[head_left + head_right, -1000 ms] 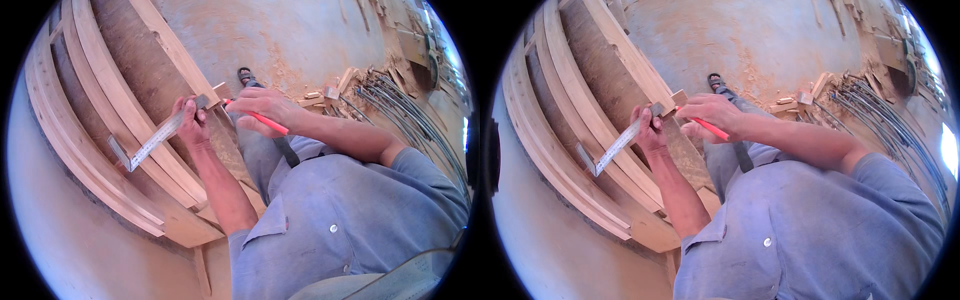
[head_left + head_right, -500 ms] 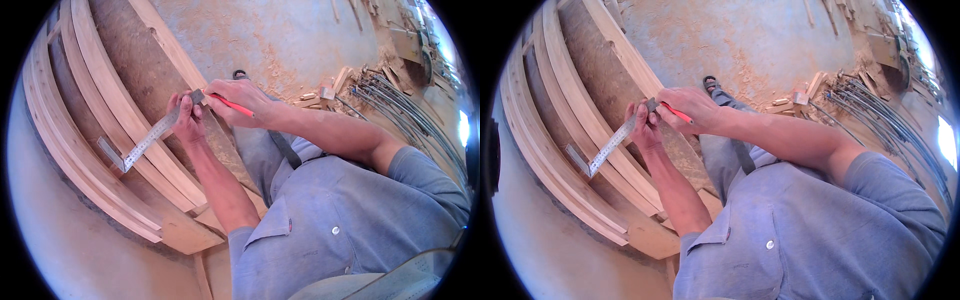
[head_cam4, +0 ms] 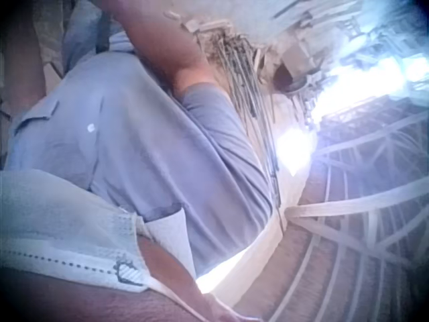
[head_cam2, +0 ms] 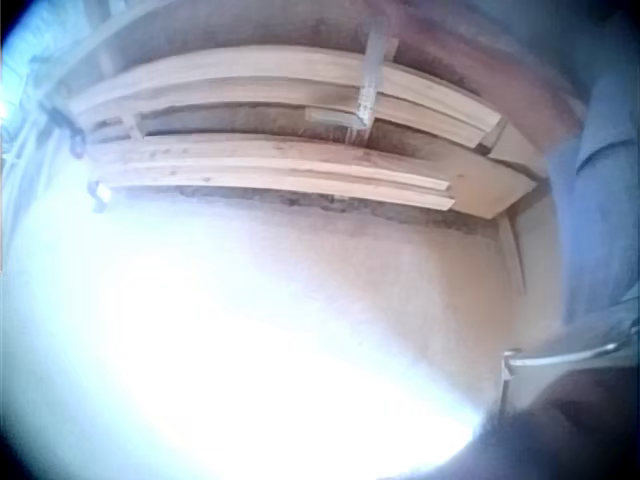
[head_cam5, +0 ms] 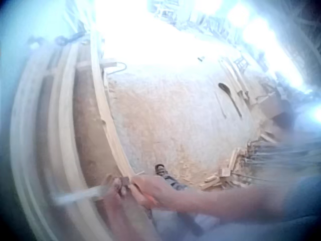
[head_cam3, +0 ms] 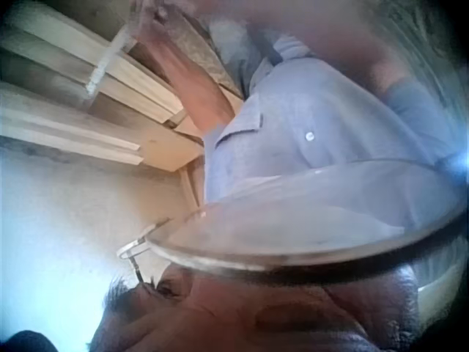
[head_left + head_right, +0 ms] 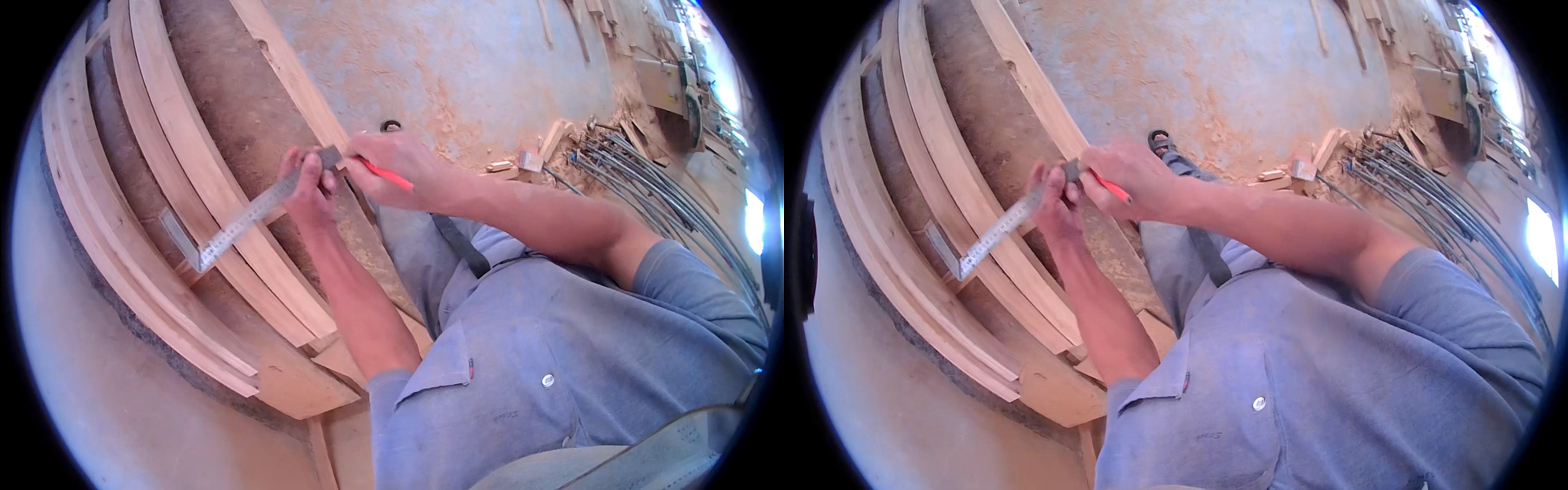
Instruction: The person measures and marks several wooden planks using a metal square and a red pencil. They then pick up a marked plank and walk toward a table saw, placing the plank on the saw's surface.
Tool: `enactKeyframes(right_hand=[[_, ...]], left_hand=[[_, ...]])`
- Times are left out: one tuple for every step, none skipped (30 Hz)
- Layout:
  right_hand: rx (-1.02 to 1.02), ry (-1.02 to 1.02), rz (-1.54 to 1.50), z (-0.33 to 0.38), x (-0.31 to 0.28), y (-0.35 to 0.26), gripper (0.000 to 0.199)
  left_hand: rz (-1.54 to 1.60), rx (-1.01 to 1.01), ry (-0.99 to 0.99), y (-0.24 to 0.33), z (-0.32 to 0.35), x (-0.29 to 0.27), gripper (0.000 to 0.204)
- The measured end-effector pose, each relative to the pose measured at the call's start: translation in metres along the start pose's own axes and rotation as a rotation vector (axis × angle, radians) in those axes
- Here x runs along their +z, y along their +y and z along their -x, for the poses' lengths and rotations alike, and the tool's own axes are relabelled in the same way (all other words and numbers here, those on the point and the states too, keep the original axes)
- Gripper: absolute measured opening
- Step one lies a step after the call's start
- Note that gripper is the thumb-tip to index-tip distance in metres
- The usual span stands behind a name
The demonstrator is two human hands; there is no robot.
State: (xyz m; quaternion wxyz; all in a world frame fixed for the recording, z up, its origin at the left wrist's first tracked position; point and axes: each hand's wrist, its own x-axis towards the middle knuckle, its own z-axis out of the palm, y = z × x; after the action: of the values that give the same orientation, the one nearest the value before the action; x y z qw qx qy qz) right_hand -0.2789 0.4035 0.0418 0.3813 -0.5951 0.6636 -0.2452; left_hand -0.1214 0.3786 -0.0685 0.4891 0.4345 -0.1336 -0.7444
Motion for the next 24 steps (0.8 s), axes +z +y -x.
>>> enactKeyframes(right_hand=[[0.019, -0.029, 0.020, 0.008, -0.002, -0.001, 0.011], [0.031, -0.116, 0.061, 0.017, 0.000, 0.003, 0.011], [0.047, -0.198, 0.095, 0.026, 0.003, 0.010, 0.012], [0.062, -0.281, 0.130, 0.035, 0.003, 0.017, 0.012], [0.076, -0.347, 0.105, 0.042, -0.002, 0.013, 0.013], [0.085, -0.416, 0.076, 0.050, -0.013, 0.011, 0.013], [0.095, -0.485, 0.047, 0.054, -0.025, 0.012, 0.014], [0.061, -0.446, 0.039, 0.058, -0.036, 0.018, 0.014], [0.020, -0.401, 0.037, 0.056, -0.046, 0.030, 0.015], [-0.020, -0.357, 0.034, 0.053, -0.058, 0.041, 0.015], [0.100, -0.411, 0.074, 0.047, -0.073, 0.048, 0.015], [0.106, -0.405, 0.090, 0.046, -0.087, 0.058, 0.015], [0.112, -0.400, 0.106, 0.046, -0.102, 0.070, 0.014], [0.112, -0.407, 0.117, 0.046, -0.116, 0.082, 0.014], [0.117, -0.435, 0.153, 0.044, -0.131, 0.093, 0.016], [0.121, -0.465, 0.192, 0.041, -0.147, 0.104, 0.018], [0.121, -0.500, 0.232, 0.040, -0.159, 0.115, 0.021], [0.079, -0.489, 0.209, 0.038, -0.170, 0.129, 0.021], [0.038, -0.481, 0.185, 0.036, -0.179, 0.143, 0.021], [-0.001, -0.468, 0.159, 0.031, -0.186, 0.157, 0.021], [-0.059, -0.475, 0.152, 0.025, -0.194, 0.166, 0.022], [-0.118, -0.483, 0.143, 0.017, -0.201, 0.174, 0.023], [-0.181, -0.485, 0.133, 0.006, -0.205, 0.177, 0.024], [-0.189, -0.531, 0.139, -0.008, -0.214, 0.171, 0.023]], left_hand=[[-0.002, -0.029, 0.012, -0.004, 0.008, -0.003, 0.040], [-0.005, -0.054, 0.027, -0.006, 0.021, -0.006, 0.040], [-0.016, -0.083, 0.041, -0.007, 0.033, -0.006, 0.040], [-0.104, -0.119, 0.078, -0.009, 0.047, -0.005, 0.040], [-0.182, -0.143, 0.110, -0.009, 0.061, -0.008, 0.040], [-0.263, -0.163, 0.147, -0.009, 0.072, -0.008, 0.040], [-0.215, -0.158, 0.159, -0.011, 0.082, -0.012, 0.040], [-0.170, -0.154, 0.168, -0.013, 0.093, -0.015, 0.040], [-0.122, -0.144, 0.169, -0.013, 0.096, -0.013, 0.040], [-0.124, -0.140, 0.195, -0.012, 0.098, -0.012, 0.040], [-0.124, -0.129, 0.222, -0.008, 0.100, -0.008, 0.040], [-0.127, -0.122, 0.253, -0.004, 0.100, -0.003, 0.041], [-0.131, -0.101, 0.259, -0.002, 0.097, 0.004, 0.041], [-0.141, -0.078, 0.263, 0.003, 0.095, 0.013, 0.041], [-0.156, -0.063, 0.274, 0.009, 0.095, 0.025, 0.041], [-0.168, -0.049, 0.289, 0.012, 0.094, 0.037, 0.042], [-0.170, -0.024, 0.300, 0.013, 0.095, 0.044, 0.041], [-0.169, 0.002, 0.314, 0.013, 0.093, 0.053, 0.041], [-0.167, 0.027, 0.331, 0.011, 0.094, 0.064, 0.041], [-0.162, 0.047, 0.375, 0.008, 0.093, 0.076, 0.041], [-0.152, 0.062, 0.422, 0.005, 0.095, 0.087, 0.040], [-0.141, 0.077, 0.470, 0.003, 0.100, 0.096, 0.039], [-0.099, 0.105, 0.519, -0.003, 0.105, 0.100, 0.039], [-0.044, 0.136, 0.560, -0.015, 0.108, 0.104, 0.039]])
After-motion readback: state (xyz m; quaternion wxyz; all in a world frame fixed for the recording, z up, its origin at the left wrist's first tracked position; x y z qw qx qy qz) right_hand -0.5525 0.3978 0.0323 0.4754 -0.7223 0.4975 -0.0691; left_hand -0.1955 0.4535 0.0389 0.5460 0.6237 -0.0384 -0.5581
